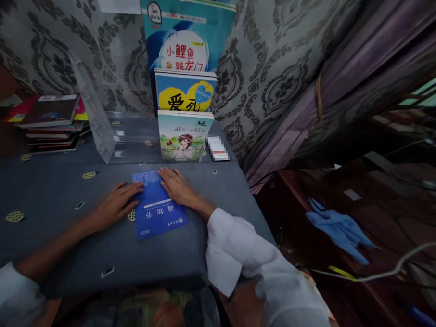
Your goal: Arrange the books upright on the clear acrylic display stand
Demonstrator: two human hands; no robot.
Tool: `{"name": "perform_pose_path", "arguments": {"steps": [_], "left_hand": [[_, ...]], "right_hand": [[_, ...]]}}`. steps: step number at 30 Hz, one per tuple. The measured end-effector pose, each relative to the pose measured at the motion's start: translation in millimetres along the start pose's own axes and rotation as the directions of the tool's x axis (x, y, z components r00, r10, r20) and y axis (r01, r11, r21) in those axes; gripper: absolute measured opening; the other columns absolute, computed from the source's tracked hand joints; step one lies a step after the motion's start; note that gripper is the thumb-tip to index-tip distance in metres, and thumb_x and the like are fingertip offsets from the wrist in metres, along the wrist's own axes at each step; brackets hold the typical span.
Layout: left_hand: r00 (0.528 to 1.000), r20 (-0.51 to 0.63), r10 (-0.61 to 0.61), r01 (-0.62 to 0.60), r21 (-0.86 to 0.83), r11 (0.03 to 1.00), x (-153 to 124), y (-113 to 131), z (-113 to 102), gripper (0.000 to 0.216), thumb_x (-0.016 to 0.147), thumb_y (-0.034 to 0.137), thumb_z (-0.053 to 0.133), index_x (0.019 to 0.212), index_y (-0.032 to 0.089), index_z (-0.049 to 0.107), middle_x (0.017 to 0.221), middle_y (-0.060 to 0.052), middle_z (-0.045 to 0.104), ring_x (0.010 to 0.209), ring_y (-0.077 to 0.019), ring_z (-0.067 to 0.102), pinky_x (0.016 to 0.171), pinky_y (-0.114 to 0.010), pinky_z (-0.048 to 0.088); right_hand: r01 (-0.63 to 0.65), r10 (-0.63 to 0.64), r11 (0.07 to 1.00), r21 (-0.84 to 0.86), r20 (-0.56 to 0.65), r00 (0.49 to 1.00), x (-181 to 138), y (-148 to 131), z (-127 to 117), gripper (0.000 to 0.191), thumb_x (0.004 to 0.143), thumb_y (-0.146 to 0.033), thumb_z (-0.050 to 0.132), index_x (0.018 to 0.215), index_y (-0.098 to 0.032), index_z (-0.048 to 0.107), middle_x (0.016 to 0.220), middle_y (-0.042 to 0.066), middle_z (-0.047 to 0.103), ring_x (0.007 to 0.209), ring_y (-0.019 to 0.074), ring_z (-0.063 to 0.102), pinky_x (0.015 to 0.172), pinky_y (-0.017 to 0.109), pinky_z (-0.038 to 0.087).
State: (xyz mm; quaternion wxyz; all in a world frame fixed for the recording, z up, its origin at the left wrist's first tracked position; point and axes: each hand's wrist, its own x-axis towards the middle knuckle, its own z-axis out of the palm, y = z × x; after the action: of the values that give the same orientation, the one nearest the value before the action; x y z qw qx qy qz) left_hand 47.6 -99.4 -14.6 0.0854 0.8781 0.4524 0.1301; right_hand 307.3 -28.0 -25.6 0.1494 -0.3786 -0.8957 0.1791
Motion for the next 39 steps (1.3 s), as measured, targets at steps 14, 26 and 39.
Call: {"name": "perform_pose_path", "arguments": {"steps": [14,26,39], "left_hand": [[0.988,0.142,-0.055,0.035,0.140,0.990,46,-22,-22,0.061,0.102,0.056,0.036,0.145,0.016,0.050,0.152,-0.015,0.051,0.138,-0.0311,0.047,0.115,-0.047,0.035],[0.953,0.186,0.237,-0.278,0.239,0.930,106,1,-22,0.049,0.098,0.019,0.043,0.146,0.029,0.050,0.133,-0.012,0.055,0.120,-0.0301,0.051,0.094,-0.043,0.044],[0.960,0.263,0.096,-0.200,0.400,0.895,112,18,-38,0.027,0.095,0.013,0.041,0.105,0.016,0.066,0.109,-0.013,0.064,0.103,-0.0274,0.061,0.086,-0.038,0.048]], "right_hand": [[-0.118,0.115,0.992,-0.049,-0.064,0.991,-25,2,-11,0.044,0.102,-0.026,0.045,0.144,-0.015,0.054,0.156,0.015,0.049,0.150,0.0284,0.037,0.122,0.057,0.026],[0.302,-0.286,0.927,-0.220,0.103,0.953,-74,-135,15,0.016,0.104,-0.025,0.049,0.103,-0.020,0.064,0.107,0.008,0.063,0.105,0.0227,0.058,0.094,0.039,0.049],[-0.092,0.187,0.910,-0.405,0.204,0.961,-103,-90,-44,0.021,0.104,-0.023,0.050,0.105,-0.017,0.070,0.095,0.011,0.072,0.085,0.0213,0.066,0.063,0.029,0.046]]}}
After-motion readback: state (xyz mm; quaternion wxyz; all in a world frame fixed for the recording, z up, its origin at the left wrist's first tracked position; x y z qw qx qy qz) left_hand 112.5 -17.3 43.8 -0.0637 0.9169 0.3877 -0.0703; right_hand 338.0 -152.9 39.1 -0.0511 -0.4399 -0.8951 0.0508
